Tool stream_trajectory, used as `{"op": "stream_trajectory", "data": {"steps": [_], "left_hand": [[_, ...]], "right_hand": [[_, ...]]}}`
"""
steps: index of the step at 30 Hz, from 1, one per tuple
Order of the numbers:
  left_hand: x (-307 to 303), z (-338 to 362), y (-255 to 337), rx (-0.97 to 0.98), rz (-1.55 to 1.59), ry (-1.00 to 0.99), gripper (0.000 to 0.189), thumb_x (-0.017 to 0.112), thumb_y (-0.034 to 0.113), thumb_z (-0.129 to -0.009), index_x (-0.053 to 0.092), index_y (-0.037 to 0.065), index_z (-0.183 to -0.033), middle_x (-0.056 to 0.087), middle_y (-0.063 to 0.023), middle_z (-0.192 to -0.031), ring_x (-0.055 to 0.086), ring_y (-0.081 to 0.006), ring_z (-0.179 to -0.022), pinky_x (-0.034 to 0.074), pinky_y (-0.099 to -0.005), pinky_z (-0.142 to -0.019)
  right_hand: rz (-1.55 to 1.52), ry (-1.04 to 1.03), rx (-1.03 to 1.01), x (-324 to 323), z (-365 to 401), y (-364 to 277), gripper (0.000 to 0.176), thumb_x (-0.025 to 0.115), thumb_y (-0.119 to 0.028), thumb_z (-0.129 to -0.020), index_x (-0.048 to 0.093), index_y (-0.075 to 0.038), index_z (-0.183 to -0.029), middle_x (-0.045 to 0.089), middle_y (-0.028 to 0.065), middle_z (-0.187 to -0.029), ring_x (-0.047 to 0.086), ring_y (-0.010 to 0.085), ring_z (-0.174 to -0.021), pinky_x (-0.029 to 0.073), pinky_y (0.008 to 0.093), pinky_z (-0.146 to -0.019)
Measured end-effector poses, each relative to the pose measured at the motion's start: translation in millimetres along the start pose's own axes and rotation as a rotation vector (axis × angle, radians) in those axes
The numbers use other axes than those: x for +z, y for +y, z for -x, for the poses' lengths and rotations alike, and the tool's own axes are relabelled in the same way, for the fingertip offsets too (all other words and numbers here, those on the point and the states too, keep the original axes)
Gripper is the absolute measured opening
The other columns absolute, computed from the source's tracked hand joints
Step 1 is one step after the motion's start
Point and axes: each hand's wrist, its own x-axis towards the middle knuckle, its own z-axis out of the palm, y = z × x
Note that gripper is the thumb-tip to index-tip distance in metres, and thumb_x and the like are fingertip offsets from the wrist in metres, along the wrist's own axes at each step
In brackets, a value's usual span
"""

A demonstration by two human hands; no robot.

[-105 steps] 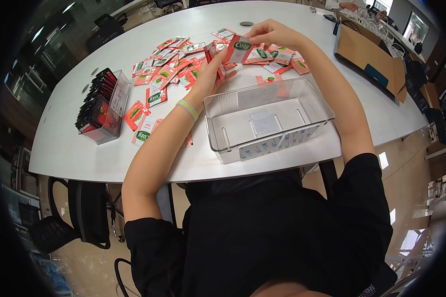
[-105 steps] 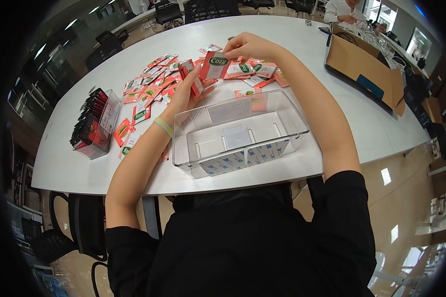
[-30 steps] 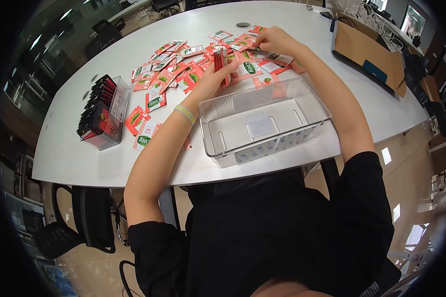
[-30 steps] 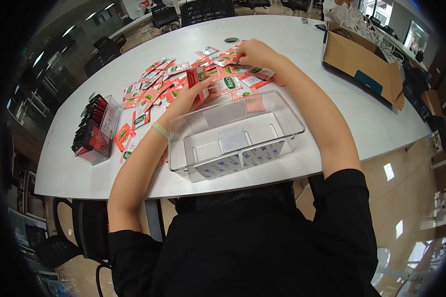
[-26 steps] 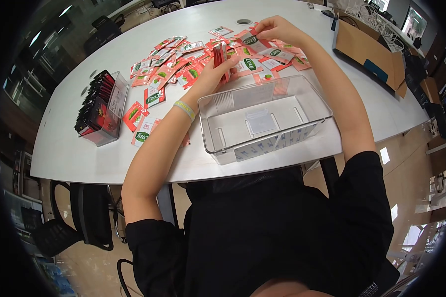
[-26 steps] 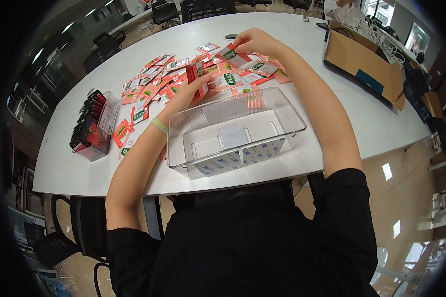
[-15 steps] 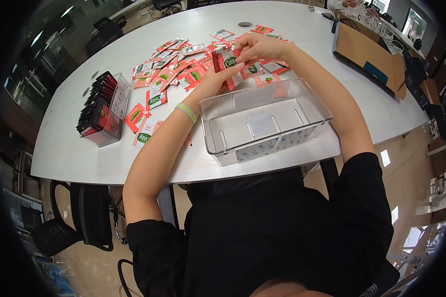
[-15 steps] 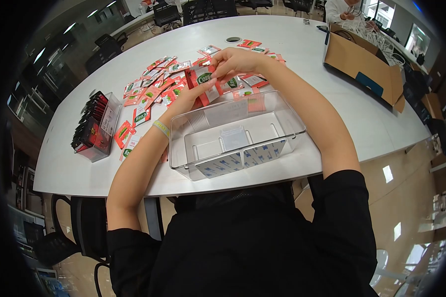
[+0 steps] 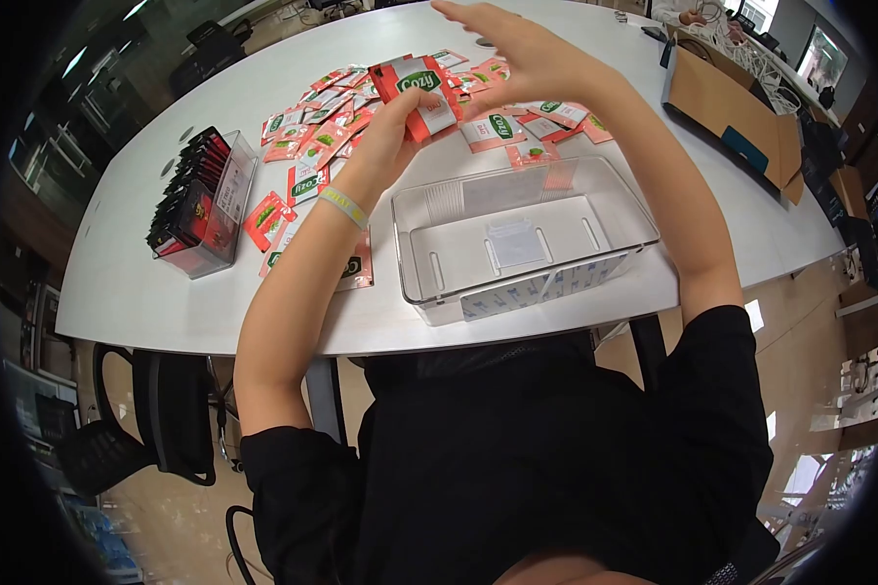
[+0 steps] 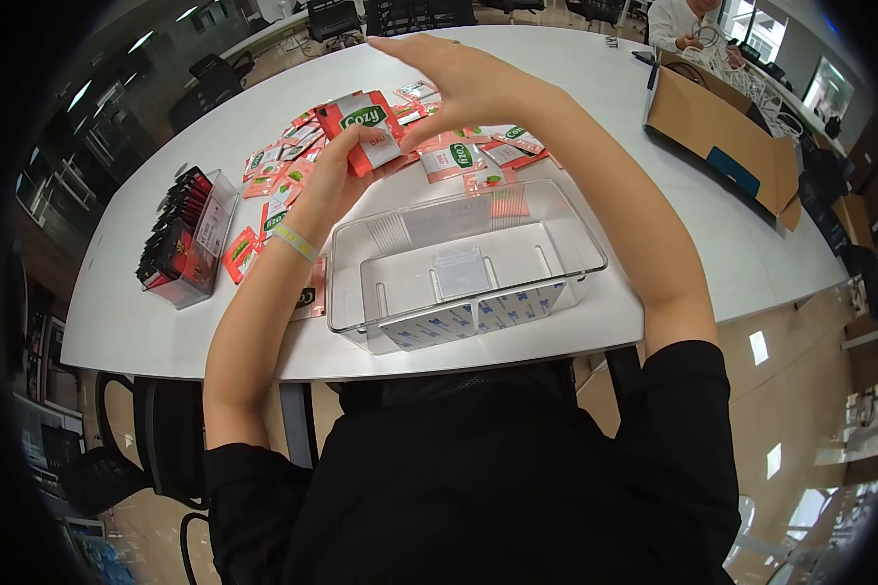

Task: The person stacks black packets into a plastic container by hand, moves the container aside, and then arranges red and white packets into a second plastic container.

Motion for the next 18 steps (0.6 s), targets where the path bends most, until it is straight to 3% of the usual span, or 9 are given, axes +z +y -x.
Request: {"op": "stream_trajectory", "data": {"steps": [4, 6, 8, 9, 10, 15, 18], "left_hand": [[18.3, 14.0, 14.3, 0.055, -0.106, -0.082, 0.025, 0.051, 0.016, -0.085, 0.053, 0.001, -0.104, 0.056, -0.013, -0.11, 0.055, -0.0235, -0.105, 0.044, -0.0441, -0.094], [27.0, 21.3, 18.8, 0.087, -0.132, -0.139, 0.024, 0.05, 0.017, -0.086, 0.054, 0.001, -0.104, 0.056, -0.0134, -0.111, 0.055, -0.0239, -0.105, 0.043, -0.0441, -0.094], [32.3, 29.0, 22.2, 0.121, -0.169, -0.182, 0.026, 0.047, 0.019, -0.088, 0.055, 0.001, -0.104, 0.057, -0.0137, -0.111, 0.054, -0.0244, -0.107, 0.044, -0.0438, -0.093], [37.1, 34.0, 23.3, 0.13, -0.036, -0.202, 0.025, 0.051, 0.014, -0.084, 0.055, -0.002, -0.103, 0.06, -0.0097, -0.101, 0.059, -0.0189, -0.093, 0.047, -0.0341, -0.083], [37.4, 35.1, 23.8, 0.132, -0.036, -0.198, 0.025, 0.051, 0.014, -0.084, 0.055, -0.002, -0.103, 0.06, -0.0097, -0.101, 0.059, -0.0189, -0.093, 0.047, -0.0341, -0.083], [35.5, 42.8, 32.2, 0.112, 0.092, -0.402, 0.023, 0.056, 0.012, -0.08, 0.058, 0.001, -0.101, 0.061, -0.0083, -0.098, 0.057, -0.0176, -0.094, 0.044, -0.0341, -0.083], [37.0, 41.6, 31.9, 0.111, 0.041, -0.422, 0.026, 0.059, 0.014, -0.079, 0.058, 0.001, -0.101, 0.061, -0.0076, -0.098, 0.056, -0.0169, -0.095, 0.043, -0.0334, -0.084]], "right_hand": [[0.081, -0.053, -0.103, -1.7, -4.3, -43.8, 0.107, 0.084, -0.035, -0.051, 0.028, -0.01, -0.139, 0.041, 0.0173, -0.134, 0.043, 0.0302, -0.12, 0.04, 0.0425, -0.096], [0.278, -0.067, -0.136, 4.0, -5.5, -58.5, 0.105, 0.083, -0.027, -0.051, 0.028, -0.008, -0.139, 0.042, 0.0158, -0.133, 0.045, 0.028, -0.119, 0.043, 0.0398, -0.09], [0.241, -0.04, -0.135, 3.3, -7.4, -60.3, 0.1, 0.08, -0.021, -0.052, 0.03, -0.007, -0.137, 0.045, 0.0143, -0.13, 0.046, 0.0273, -0.117, 0.043, 0.0386, -0.085], [0.267, 0.048, -0.179, 2.8, -7.0, -60.4, 0.099, 0.079, -0.02, -0.053, 0.03, -0.006, -0.137, 0.047, 0.0134, -0.127, 0.047, 0.0273, -0.114, 0.043, 0.0386, -0.085], [0.293, 0.136, -0.225, 1.8, -7.5, -60.3, 0.097, 0.079, -0.019, -0.053, 0.03, -0.006, -0.137, 0.048, 0.0126, -0.123, 0.048, 0.0272, -0.111, 0.043, 0.0385, -0.085], [0.274, 0.158, -0.23, -3.2, -9.7, -66.7, 0.094, 0.079, -0.02, -0.053, 0.033, -0.006, -0.134, 0.049, 0.0112, -0.117, 0.049, 0.0266, -0.107, 0.042, 0.0378, -0.085], [0.244, 0.161, -0.21, -3.0, -8.6, -64.4, 0.093, 0.079, -0.022, -0.054, 0.034, -0.006, -0.133, 0.049, 0.0113, -0.116, 0.049, 0.0266, -0.107, 0.042, 0.0377, -0.085]]}}
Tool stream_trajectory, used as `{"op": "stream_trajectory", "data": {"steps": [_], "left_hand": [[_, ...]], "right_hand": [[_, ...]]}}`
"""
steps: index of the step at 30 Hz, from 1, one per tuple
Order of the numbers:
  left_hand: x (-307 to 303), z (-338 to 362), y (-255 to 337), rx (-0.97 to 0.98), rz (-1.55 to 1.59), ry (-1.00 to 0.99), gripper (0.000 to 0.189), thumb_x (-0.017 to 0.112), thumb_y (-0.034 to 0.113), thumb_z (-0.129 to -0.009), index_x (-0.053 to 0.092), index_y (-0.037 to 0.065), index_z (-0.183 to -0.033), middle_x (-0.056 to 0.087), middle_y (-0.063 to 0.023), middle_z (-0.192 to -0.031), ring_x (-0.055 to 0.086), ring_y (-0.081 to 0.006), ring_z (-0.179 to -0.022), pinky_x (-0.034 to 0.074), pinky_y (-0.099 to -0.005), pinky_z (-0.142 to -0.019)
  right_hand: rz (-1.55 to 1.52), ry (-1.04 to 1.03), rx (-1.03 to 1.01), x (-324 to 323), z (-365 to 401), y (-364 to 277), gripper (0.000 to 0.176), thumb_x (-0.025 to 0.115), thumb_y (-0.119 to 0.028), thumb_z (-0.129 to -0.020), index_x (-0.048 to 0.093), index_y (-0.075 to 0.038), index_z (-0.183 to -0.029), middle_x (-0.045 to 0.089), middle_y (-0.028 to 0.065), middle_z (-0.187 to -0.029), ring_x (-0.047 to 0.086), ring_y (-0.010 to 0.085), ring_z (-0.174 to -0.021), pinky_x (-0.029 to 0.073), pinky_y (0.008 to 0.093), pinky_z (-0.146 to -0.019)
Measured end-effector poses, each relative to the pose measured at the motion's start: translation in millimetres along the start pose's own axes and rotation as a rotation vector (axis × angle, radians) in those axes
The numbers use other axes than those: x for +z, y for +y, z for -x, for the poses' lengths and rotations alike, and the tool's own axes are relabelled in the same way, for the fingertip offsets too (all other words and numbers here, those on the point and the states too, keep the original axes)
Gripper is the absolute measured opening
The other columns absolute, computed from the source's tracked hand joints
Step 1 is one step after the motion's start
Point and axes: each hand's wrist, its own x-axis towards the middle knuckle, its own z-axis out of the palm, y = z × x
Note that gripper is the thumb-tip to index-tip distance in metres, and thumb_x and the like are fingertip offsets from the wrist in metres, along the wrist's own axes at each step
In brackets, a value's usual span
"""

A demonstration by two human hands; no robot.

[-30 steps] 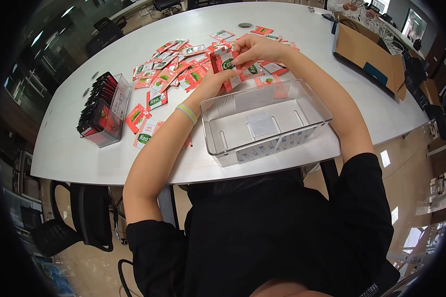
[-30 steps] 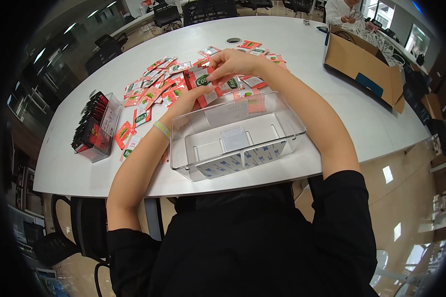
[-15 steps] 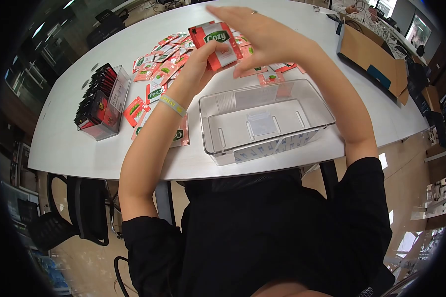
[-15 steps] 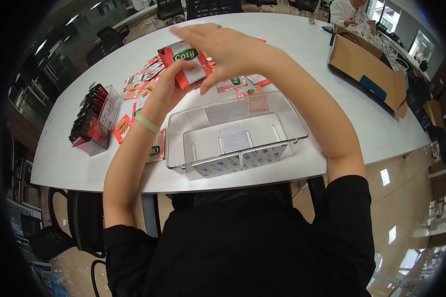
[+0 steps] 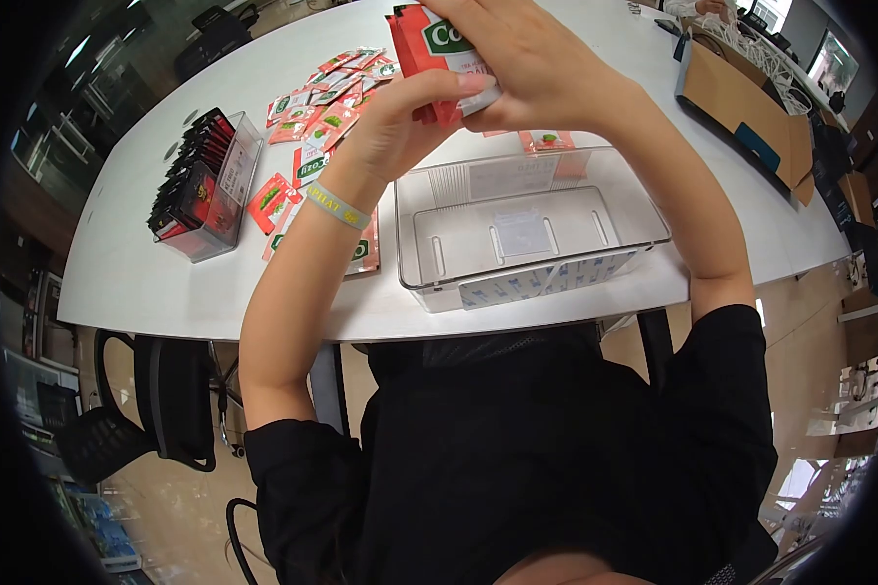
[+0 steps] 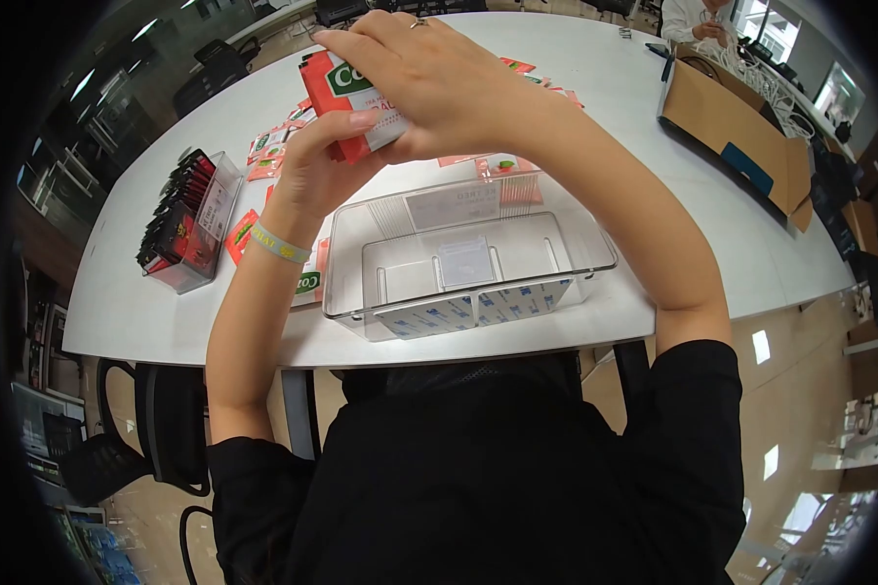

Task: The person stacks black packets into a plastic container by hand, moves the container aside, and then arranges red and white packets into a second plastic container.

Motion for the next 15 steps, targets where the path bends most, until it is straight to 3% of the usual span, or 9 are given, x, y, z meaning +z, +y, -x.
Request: {"op": "stream_trajectory", "data": {"steps": [8, 11, 13, 14, 15], "left_hand": [[14.1, -0.3, -3.5, 0.013, -0.196, 0.134, 0.047, 0.066, 0.024, -0.079, 0.049, 0.003, -0.117, 0.057, -0.0075, -0.106, 0.054, -0.0167, -0.103, 0.041, -0.0338, -0.09], [13.6, -2.4, 2.5, 0.038, -0.261, 0.114, 0.058, 0.065, 0.036, -0.08, 0.044, 0.003, -0.122, 0.055, -0.0095, -0.112, 0.054, -0.0183, -0.102, 0.043, -0.0359, -0.088], [12.0, 1.0, 17.3, -0.106, -0.706, 0.092, 0.069, 0.063, 0.053, -0.076, 0.048, 0.001, -0.118, 0.057, -0.0151, -0.111, 0.057, -0.0193, -0.098, 0.047, -0.0345, -0.082], [9.7, 6.7, 24.5, -0.105, -0.705, 0.093, 0.069, 0.063, 0.053, -0.076, 0.048, 0.001, -0.118, 0.057, -0.0151, -0.111, 0.057, -0.0193, -0.098, 0.047, -0.0345, -0.082], [6.9, 15.5, 32.3, -0.199, -1.26, 0.027, 0.071, 0.062, 0.059, -0.072, 0.054, -0.001, -0.111, 0.06, -0.0171, -0.104, 0.06, -0.0192, -0.092, 0.048, -0.0329, -0.077]], "right_hand": [[0.045, -0.019, -0.008, 4.1, 1.2, 0.8, 0.091, 0.079, -0.027, -0.055, 0.035, -0.007, -0.132, 0.052, 0.0106, -0.114, 0.051, 0.0268, -0.106, 0.041, 0.0371, -0.081], [0.05, -0.004, 0.003, -2.9, -1.6, 1.1, 0.09, 0.078, -0.028, -0.052, 0.038, -0.006, -0.13, 0.053, 0.0106, -0.112, 0.052, 0.0267, -0.104, 0.041, 0.0371, -0.079], [0.038, 0.009, -0.069, -19.8, -7.7, 5.8, 0.087, 0.074, -0.029, -0.062, 0.03, 0.0, -0.131, 0.051, 0.0182, -0.111, 0.051, 0.0332, -0.099, 0.039, 0.042, -0.084], [0.038, 0.008, -0.07, -24.1, -9.3, 8.4, 0.087, 0.074, -0.029, -0.062, 0.03, 0.0, -0.131, 0.051, 0.0182, -0.111, 0.051, 0.0332, -0.099, 0.039, 0.042, -0.084], [0.028, 0.014, -0.01, -27.8, -10.0, 11.1, 0.086, 0.075, -0.028, -0.06, 0.032, 0.001, -0.129, 0.05, 0.0189, -0.106, 0.051, 0.0345, -0.097, 0.04, 0.0415, -0.082]]}}
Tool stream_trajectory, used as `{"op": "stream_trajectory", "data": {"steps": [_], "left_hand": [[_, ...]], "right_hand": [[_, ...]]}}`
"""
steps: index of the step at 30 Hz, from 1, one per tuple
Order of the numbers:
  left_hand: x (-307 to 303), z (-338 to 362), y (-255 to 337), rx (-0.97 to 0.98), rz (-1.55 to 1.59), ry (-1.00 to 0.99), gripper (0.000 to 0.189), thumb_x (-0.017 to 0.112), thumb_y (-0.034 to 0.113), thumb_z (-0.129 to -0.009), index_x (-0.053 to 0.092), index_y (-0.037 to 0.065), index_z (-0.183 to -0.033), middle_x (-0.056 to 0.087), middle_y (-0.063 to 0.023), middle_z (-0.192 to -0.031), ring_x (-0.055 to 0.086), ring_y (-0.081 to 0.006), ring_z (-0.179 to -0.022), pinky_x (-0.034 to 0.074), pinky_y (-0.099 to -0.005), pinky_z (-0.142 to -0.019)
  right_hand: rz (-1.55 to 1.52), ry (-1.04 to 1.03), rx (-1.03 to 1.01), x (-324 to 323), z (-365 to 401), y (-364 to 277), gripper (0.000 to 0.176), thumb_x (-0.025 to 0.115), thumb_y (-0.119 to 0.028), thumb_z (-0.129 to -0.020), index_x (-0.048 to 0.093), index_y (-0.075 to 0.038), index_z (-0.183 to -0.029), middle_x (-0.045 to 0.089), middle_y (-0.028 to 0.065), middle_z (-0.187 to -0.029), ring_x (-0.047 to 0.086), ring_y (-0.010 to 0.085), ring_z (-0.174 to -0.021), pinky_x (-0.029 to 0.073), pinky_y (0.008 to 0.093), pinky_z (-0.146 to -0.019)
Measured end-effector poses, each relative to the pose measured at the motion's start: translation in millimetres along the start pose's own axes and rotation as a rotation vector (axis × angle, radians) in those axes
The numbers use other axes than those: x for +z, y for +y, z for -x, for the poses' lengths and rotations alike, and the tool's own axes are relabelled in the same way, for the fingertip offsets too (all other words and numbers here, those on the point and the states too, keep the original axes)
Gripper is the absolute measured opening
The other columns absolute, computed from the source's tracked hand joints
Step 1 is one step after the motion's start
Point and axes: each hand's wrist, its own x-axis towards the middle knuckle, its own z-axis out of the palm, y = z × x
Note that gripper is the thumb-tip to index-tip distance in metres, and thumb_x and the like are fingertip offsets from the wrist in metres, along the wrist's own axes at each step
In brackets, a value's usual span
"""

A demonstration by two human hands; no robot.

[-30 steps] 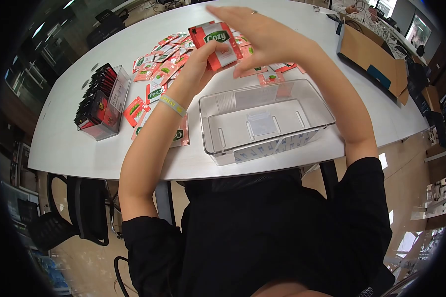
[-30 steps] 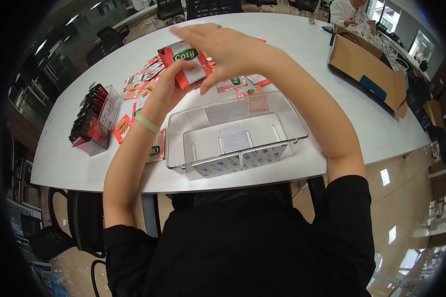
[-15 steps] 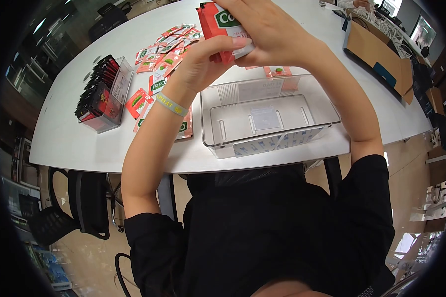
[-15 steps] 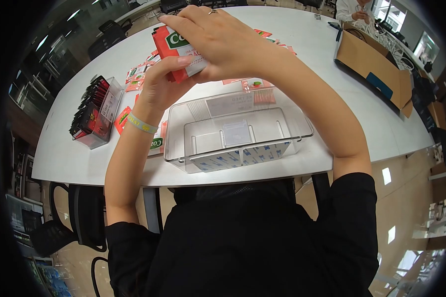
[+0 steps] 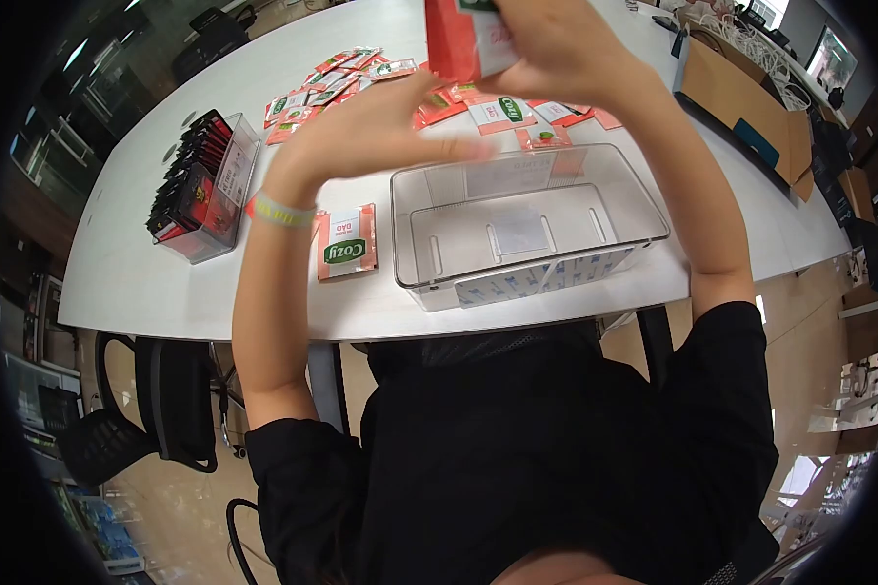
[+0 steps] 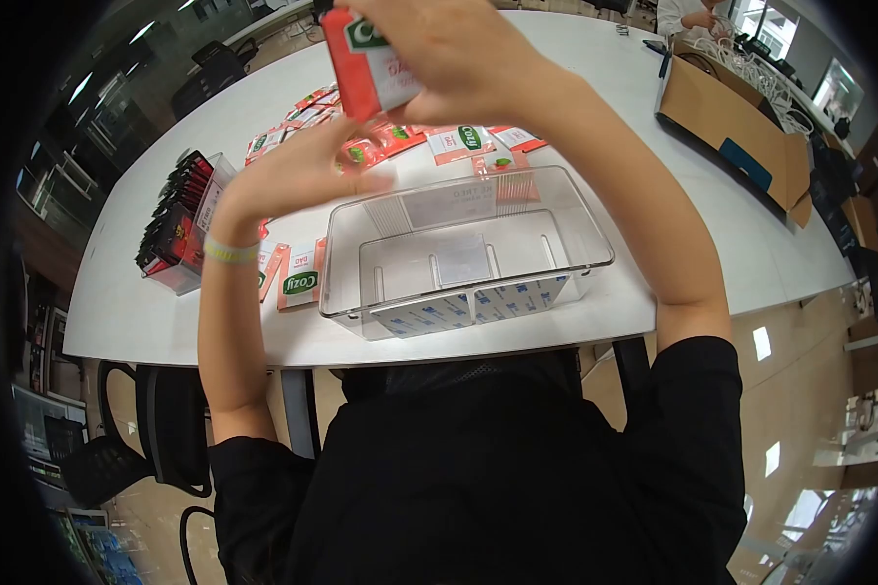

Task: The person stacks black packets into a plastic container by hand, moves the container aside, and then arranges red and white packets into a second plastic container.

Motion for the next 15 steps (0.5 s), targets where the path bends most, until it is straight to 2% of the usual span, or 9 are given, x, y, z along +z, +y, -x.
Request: {"op": "stream_trajectory", "data": {"steps": [1, 2, 4, 5, 6, 7, 10, 13, 15], "left_hand": [[-7.7, 7.0, -0.2, -0.041, -0.564, -0.051, 0.076, 0.062, 0.065, -0.069, 0.059, -0.002, -0.103, 0.063, -0.0191, -0.096, 0.062, -0.0192, -0.087, 0.049, -0.0314, -0.072], [-14.8, 9.4, 3.8, -0.027, -0.564, -0.05, 0.076, 0.062, 0.065, -0.069, 0.059, -0.002, -0.103, 0.063, -0.0191, -0.096, 0.062, -0.0192, -0.087, 0.049, -0.0314, -0.072], [-24.1, 5.9, 12.5, -0.339, -0.486, -0.355, 0.07, 0.065, 0.065, -0.065, 0.066, -0.003, -0.083, 0.064, -0.0163, -0.071, 0.064, -0.0197, -0.069, 0.049, -0.029, -0.063], [-22.2, 6.9, 4.1, -0.219, -0.434, -0.32, 0.062, 0.069, 0.059, -0.064, 0.066, -0.002, -0.075, 0.061, -0.0101, -0.056, 0.063, -0.0197, -0.055, 0.049, -0.0287, -0.055], [-18.7, 6.9, -3.3, -0.139, -0.44, -0.281, 0.049, 0.073, 0.046, -0.065, 0.066, -0.001, -0.075, 0.061, -0.0092, -0.055, 0.062, -0.0187, -0.052, 0.048, -0.028, -0.052], [-16.8, 7.0, 3.5, -0.212, -0.398, -0.31, 0.032, 0.072, 0.029, -0.07, 0.065, -0.001, -0.077, 0.062, -0.0106, -0.061, 0.063, -0.018, -0.053, 0.049, -0.028, -0.051], [-7.6, 1.5, 0.4, -0.226, -0.245, -0.295, 0.023, 0.068, 0.02, -0.075, 0.063, -0.001, -0.079, 0.062, -0.0112, -0.063, 0.063, -0.0174, -0.053, 0.049, -0.0288, -0.051], [3.0, -4.4, 2.5, -0.237, -0.154, -0.085, 0.025, 0.067, 0.022, -0.078, 0.062, -0.002, -0.08, 0.062, -0.0118, -0.061, 0.062, -0.0188, -0.053, 0.047, -0.0303, -0.051], [9.8, -8.7, -4.8, -0.118, -0.435, 0.296, 0.031, 0.067, 0.029, -0.078, 0.062, -0.002, -0.079, 0.061, -0.0131, -0.06, 0.06, -0.0212, -0.054, 0.046, -0.0319, -0.053]], "right_hand": [[-0.004, 0.006, 0.058, -4.8, -1.7, 2.5, 0.085, 0.076, -0.026, -0.058, 0.034, 0.001, -0.127, 0.05, 0.0197, -0.102, 0.05, 0.0358, -0.095, 0.041, 0.041, -0.081], [-0.039, -0.037, 0.147, -11.3, -4.1, 2.0, 0.084, 0.076, -0.024, -0.057, 0.034, 0.001, -0.125, 0.049, 0.0198, -0.1, 0.05, 0.0361, -0.093, 0.041, 0.0409, -0.079], [0.026, 0.037, 0.093, -11.5, -3.1, 10.4, 0.084, 0.076, -0.023, -0.056, 0.034, 0.001, -0.125, 0.049, 0.0195, -0.1, 0.05, 0.0365, -0.092, 0.041, 0.0411, -0.079], [0.067, 0.112, 0.037, -14.0, -1.9, 13.9, 0.084, 0.076, -0.023, -0.056, 0.035, 0.001, -0.125, 0.05, 0.0192, -0.1, 0.05, 0.0368, -0.091, 0.041, 0.0414, -0.079], [0.075, 0.032, 0.119, -22.0, -2.6, 9.7, 0.081, 0.074, -0.019, -0.059, 0.034, -0.001, -0.127, 0.051, 0.0179, -0.104, 0.052, 0.0327, -0.094, 0.042, 0.0409, -0.081], [0.145, 0.041, 0.137, -14.7, 3.1, 16.9, 0.088, 0.078, -0.029, -0.05, 0.04, -0.004, -0.125, 0.055, 0.0116, -0.109, 0.053, 0.027, -0.102, 0.041, 0.038, -0.078], [0.121, 0.113, 0.067, -10.3, 7.5, 23.9, 0.086, 0.077, -0.031, -0.049, 0.042, -0.002, -0.122, 0.056, 0.012, -0.101, 0.055, 0.0279, -0.096, 0.043, 0.0381, -0.075], [0.067, 0.006, 0.085, -7.7, 7.9, 21.8, 0.086, 0.077, -0.032, -0.049, 0.042, 0.0, -0.121, 0.055, 0.0134, -0.094, 0.058, 0.0279, -0.09, 0.044, 0.036, -0.071], [0.007, -0.1, 0.108, -5.4, 7.8, 19.6, 0.084, 0.076, -0.029, -0.051, 0.041, 0.003, -0.121, 0.055, 0.0152, -0.096, 0.057, 0.0297, -0.091, 0.046, 0.0365, -0.074]]}}
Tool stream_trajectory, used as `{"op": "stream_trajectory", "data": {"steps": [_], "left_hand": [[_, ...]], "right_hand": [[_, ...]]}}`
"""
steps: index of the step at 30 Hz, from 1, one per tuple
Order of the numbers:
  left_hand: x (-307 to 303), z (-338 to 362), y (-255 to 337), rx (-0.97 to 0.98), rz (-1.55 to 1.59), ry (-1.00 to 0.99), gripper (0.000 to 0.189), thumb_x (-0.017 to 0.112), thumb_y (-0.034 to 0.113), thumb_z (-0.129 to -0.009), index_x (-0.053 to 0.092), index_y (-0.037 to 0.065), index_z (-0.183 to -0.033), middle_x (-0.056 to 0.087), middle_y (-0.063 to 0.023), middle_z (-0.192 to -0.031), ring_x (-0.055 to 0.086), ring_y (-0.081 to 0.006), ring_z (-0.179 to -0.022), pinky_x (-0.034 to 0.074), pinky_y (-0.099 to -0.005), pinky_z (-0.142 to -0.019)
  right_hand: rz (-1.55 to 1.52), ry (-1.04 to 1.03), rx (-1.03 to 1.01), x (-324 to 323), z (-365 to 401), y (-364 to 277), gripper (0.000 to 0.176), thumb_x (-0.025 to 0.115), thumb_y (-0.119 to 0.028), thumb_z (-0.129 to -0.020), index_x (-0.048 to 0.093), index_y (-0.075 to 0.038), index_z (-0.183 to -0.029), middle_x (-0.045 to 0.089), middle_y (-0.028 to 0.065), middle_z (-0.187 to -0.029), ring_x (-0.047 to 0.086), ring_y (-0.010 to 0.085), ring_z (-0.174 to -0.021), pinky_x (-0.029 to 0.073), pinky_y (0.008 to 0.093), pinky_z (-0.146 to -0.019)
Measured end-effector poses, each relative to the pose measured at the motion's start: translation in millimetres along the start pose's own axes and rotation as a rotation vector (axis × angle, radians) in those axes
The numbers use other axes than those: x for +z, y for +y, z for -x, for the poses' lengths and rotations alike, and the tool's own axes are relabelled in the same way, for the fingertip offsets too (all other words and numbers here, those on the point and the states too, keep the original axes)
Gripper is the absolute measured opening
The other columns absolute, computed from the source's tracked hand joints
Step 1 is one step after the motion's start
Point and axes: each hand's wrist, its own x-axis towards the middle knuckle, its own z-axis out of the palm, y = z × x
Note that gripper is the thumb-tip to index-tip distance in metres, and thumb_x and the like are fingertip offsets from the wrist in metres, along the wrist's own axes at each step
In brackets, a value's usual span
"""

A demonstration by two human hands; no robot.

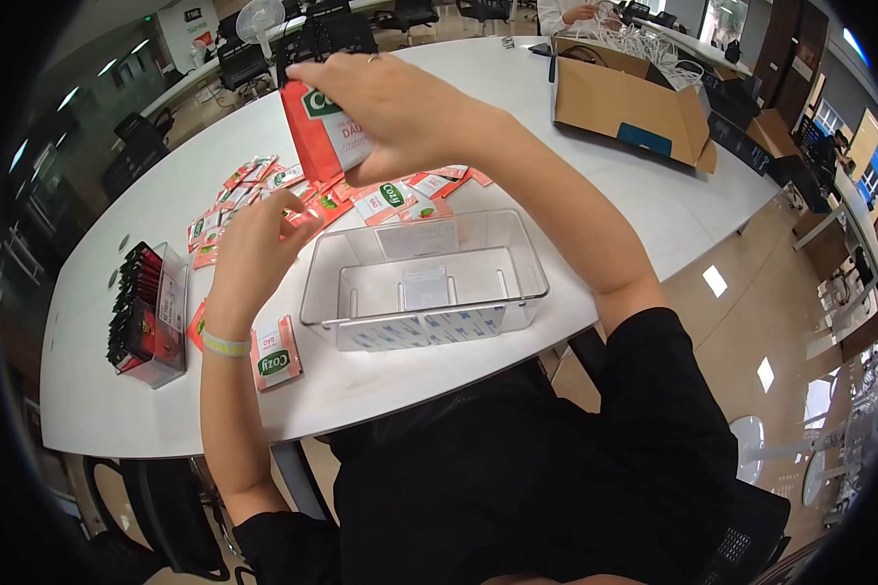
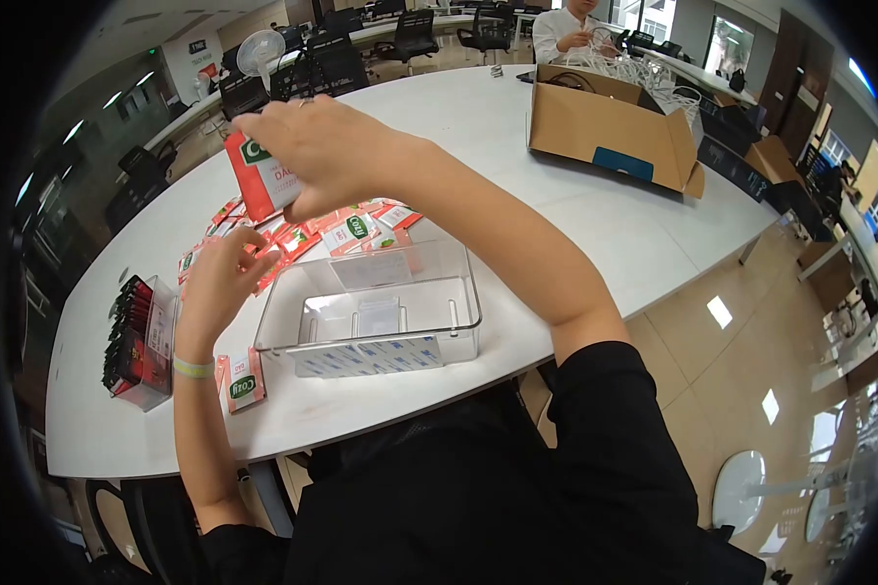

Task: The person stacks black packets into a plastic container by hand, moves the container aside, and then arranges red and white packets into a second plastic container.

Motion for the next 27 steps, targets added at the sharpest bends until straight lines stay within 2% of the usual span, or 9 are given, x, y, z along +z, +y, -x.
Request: {"op": "stream_trajectory", "data": {"steps": [2, 7, 12, 14, 16, 18, 22, 24, 27], "left_hand": [[-8.1, 1.8, 2.2, -0.061, -0.108, -0.019, 0.034, 0.068, 0.033, -0.077, 0.063, -0.001, -0.082, 0.06, -0.0136, -0.06, 0.059, -0.0242, -0.055, 0.045, -0.0324, -0.055], [-24.5, 9.9, 9.9, 0.045, -0.04, -0.527, 0.031, 0.068, 0.022, -0.074, 0.064, -0.003, -0.092, 0.063, -0.0131, -0.066, 0.061, -0.0228, -0.06, 0.047, -0.0311, -0.06], [9.5, -11.3, -26.1, 0.035, 0.264, -0.484, 0.031, 0.064, 0.008, -0.078, 0.057, -0.007, -0.105, 0.065, -0.0109, -0.088, 0.063, -0.0146, -0.082, 0.049, -0.0253, -0.069], [21.4, -15.7, -35.2, -0.05, 0.614, -0.446, 0.031, 0.063, 0.01, -0.081, 0.057, -0.007, -0.106, 0.065, -0.0092, -0.091, 0.063, -0.0148, -0.082, 0.049, -0.0252, -0.071], [21.9, -17.5, -31.5, -0.079, 0.607, -0.472, 0.031, 0.063, 0.014, -0.084, 0.057, -0.006, -0.107, 0.065, -0.0094, -0.095, 0.063, -0.0149, -0.083, 0.05, -0.0256, -0.073], [31.6, -19.0, -34.6, -0.047, 0.701, -0.434, 0.027, 0.059, 0.014, -0.085, 0.061, -0.002, -0.106, 0.066, -0.0063, -0.088, 0.063, -0.0127, -0.079, 0.048, -0.0272, -0.073], [35.8, -7.8, -28.6, -0.068, 0.902, -0.295, 0.035, 0.058, 0.018, -0.086, 0.055, 0.003, -0.117, 0.062, -0.0057, -0.105, 0.06, -0.012, -0.093, 0.046, -0.0271, -0.081], [55.1, -11.6, -50.8, -0.056, 1.064, -0.328, 0.049, 0.055, 0.03, -0.087, 0.044, 0.007, -0.129, 0.055, -0.005, -0.118, 0.055, -0.0114, -0.102, 0.046, -0.0287, -0.084], [71.3, -10.7, -54.9, -0.134, 1.135, -0.338, 0.048, 0.053, 0.036, -0.087, 0.047, 0.009, -0.126, 0.056, -0.0042, -0.116, 0.057, -0.0124, -0.1, 0.048, -0.0302, -0.083]], "right_hand": [[-0.008, -0.009, 0.004, 1.8, 1.3, 1.6, 0.084, 0.076, -0.028, -0.052, 0.04, 0.004, -0.122, 0.055, 0.0164, -0.098, 0.057, 0.0307, -0.093, 0.046, 0.037, -0.077], [-0.011, -0.096, 0.07, -5.6, 1.6, 3.7, 0.086, 0.075, -0.026, -0.054, 0.039, 0.007, -0.125, 0.055, 0.0198, -0.102, 0.056, 0.0325, -0.097, 0.047, 0.0373, -0.083], [-0.037, -0.124, 0.086, 1.5, 5.1, 7.0, 0.088, 0.074, -0.025, -0.056, 0.035, 0.004, -0.129, 0.053, 0.0202, -0.106, 0.052, 0.0333, -0.101, 0.043, 0.0378, -0.085], [-0.058, -0.139, 0.068, 4.3, 5.0, 3.9, 0.088, 0.074, -0.025, -0.056, 0.035, 0.004, -0.129, 0.053, 0.0205, -0.107, 0.052, 0.033, -0.102, 0.043, 0.0376, -0.086], [-0.08, -0.15, 0.056, 2.0, 2.8, -8.0, 0.087, 0.073, -0.026, -0.057, 0.035, 0.005, -0.129, 0.053, 0.0208, -0.108, 0.053, 0.0327, -0.103, 0.044, 0.0375, -0.087], [-0.134, -0.401, 0.162, -1.4, 1.0, -22.6, 0.084, 0.072, -0.026, -0.059, 0.036, 0.005, -0.128, 0.054, 0.0203, -0.107, 0.055, 0.0325, -0.1, 0.045, 0.0374, -0.085], [-0.155, -0.669, 0.146, 3.0, 4.3, -49.2, 0.07, 0.069, -0.023, -0.059, 0.043, 0.006, -0.118, 0.055, 0.0222, -0.102, 0.056, 0.0346, -0.094, 0.046, 0.0385, -0.079], [-0.196, -0.677, 0.098, 4.0, 7.8, -57.8, 0.06, 0.069, -0.021, -0.058, 0.046, 0.006, -0.107, 0.055, 0.022, -0.098, 0.056, 0.035, -0.092, 0.046, 0.0397, -0.077], [-0.155, -0.585, 0.061, 12.0, 18.8, -63.0, 0.054, 0.069, -0.018, -0.058, 0.046, 0.006, -0.102, 0.056, 0.0205, -0.096, 0.057, 0.0349, -0.088, 0.046, 0.0402, -0.076]]}}
